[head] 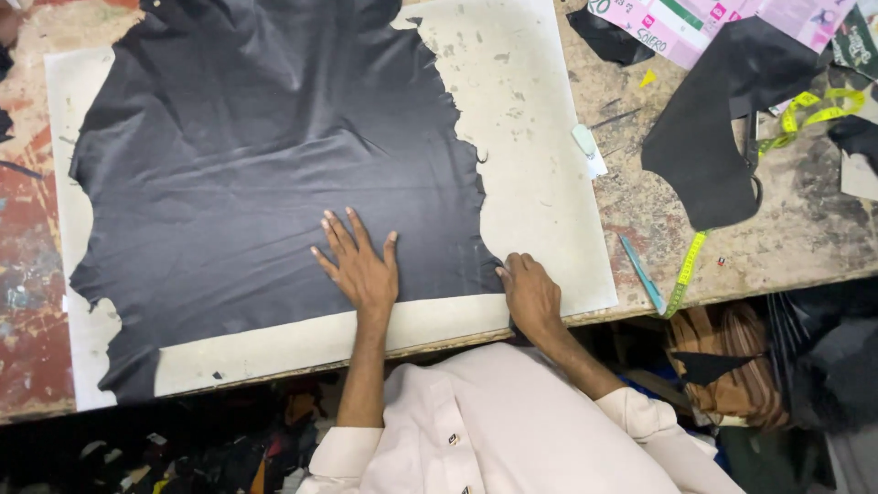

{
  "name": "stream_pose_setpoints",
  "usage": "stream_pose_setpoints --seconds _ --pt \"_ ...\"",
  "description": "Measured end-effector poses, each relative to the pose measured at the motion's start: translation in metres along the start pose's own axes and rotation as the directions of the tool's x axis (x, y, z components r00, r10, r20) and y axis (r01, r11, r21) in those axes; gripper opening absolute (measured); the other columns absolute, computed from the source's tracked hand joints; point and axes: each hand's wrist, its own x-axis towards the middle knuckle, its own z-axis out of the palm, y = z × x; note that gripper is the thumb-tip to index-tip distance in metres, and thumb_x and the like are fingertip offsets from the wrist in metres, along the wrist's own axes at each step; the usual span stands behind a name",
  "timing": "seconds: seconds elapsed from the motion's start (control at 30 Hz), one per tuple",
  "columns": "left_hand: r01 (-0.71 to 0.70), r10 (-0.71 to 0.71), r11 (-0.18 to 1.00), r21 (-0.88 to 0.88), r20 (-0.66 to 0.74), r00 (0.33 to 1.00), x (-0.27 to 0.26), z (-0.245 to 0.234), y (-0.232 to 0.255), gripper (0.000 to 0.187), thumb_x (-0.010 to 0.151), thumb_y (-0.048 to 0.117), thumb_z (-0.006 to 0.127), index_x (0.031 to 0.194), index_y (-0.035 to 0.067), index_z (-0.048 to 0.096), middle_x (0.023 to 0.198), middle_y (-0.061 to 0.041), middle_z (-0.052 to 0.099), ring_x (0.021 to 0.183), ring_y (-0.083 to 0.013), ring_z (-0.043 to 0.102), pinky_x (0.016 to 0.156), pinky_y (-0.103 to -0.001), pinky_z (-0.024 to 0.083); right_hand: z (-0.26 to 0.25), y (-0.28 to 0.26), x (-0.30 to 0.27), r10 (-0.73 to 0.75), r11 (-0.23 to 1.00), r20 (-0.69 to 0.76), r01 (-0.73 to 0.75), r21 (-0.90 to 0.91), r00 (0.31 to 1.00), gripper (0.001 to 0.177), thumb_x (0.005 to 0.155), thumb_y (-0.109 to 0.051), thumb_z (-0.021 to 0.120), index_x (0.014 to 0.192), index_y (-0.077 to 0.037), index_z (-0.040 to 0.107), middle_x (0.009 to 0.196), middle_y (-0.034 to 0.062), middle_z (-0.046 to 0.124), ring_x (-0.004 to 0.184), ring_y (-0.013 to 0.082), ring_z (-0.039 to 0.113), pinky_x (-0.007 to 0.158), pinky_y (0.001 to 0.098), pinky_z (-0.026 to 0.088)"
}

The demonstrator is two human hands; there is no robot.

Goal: The person places a printed pattern on a black fabric sheet, traces its outline with a marker, and cuts the fabric along the traced line using a rotary cutter. The person repeats this process for additional pieces, adjusting the pattern and fabric as needed.

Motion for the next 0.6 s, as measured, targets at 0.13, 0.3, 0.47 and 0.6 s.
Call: stream_pose_setpoints --seconds 0.13,0.3,0.47,0.6 --pt "0.017 -0.018 1.0 -0.014 -0.065 0.998 0.002 0.005 -0.002 0.09 0.103 0.069 0.036 0.165 0.005 0.022 0.17 -0.025 0.017 0.158 -0.0374 0.013 0.125 -0.062 0.004 -0.012 0.023 0.019 -0.094 0.994 0.109 0.1 -0.049 0.99 0.022 0.103 -0.025 0.06 0.099 -0.003 0.06 0.092 0.0137 0.062 0.085 0.0323 0.065 0.069 0.0481 0.053" --pt "0.032 -0.03 0.999 0.013 -0.085 0.996 0.0 0.006 0.003 0.091 0.101 0.071 0.037 0.165 0.007 0.024 0.17 -0.024 0.018 0.158 -0.0367 0.015 0.125 -0.063 0.005 -0.027 0.049 0.038 -0.227 0.974 0.164 0.222 0.052 0.96 0.023 0.097 -0.027 0.064 0.097 -0.004 0.061 0.089 0.0131 0.063 0.084 0.0339 0.065 0.071 0.0494 0.053" --pt "-0.002 0.005 0.999 0.042 -0.073 0.997 -0.001 0.0 0.012 0.088 0.1 0.065 0.041 0.163 0.006 0.026 0.169 -0.025 0.018 0.157 -0.0374 0.016 0.122 -0.065 0.006 -0.039 0.04 0.03 -0.295 0.913 0.166 0.227 0.338 0.941 0.018 0.098 -0.021 0.064 0.095 -0.003 0.059 0.086 0.0148 0.064 0.077 0.032 0.065 0.07 0.0452 0.053" --pt "-0.207 0.208 0.975 0.075 -0.004 0.978 -0.022 0.001 0.052 0.072 0.102 0.045 0.044 0.163 0.01 0.028 0.171 -0.019 0.019 0.159 -0.0315 0.017 0.124 -0.064 0.005 -0.051 0.012 0.014 -0.397 0.677 0.249 0.099 0.729 0.883 0.012 0.098 -0.009 0.063 0.103 0.0 0.055 0.089 0.0157 0.066 0.079 0.0267 0.072 0.068 0.0378 0.059"
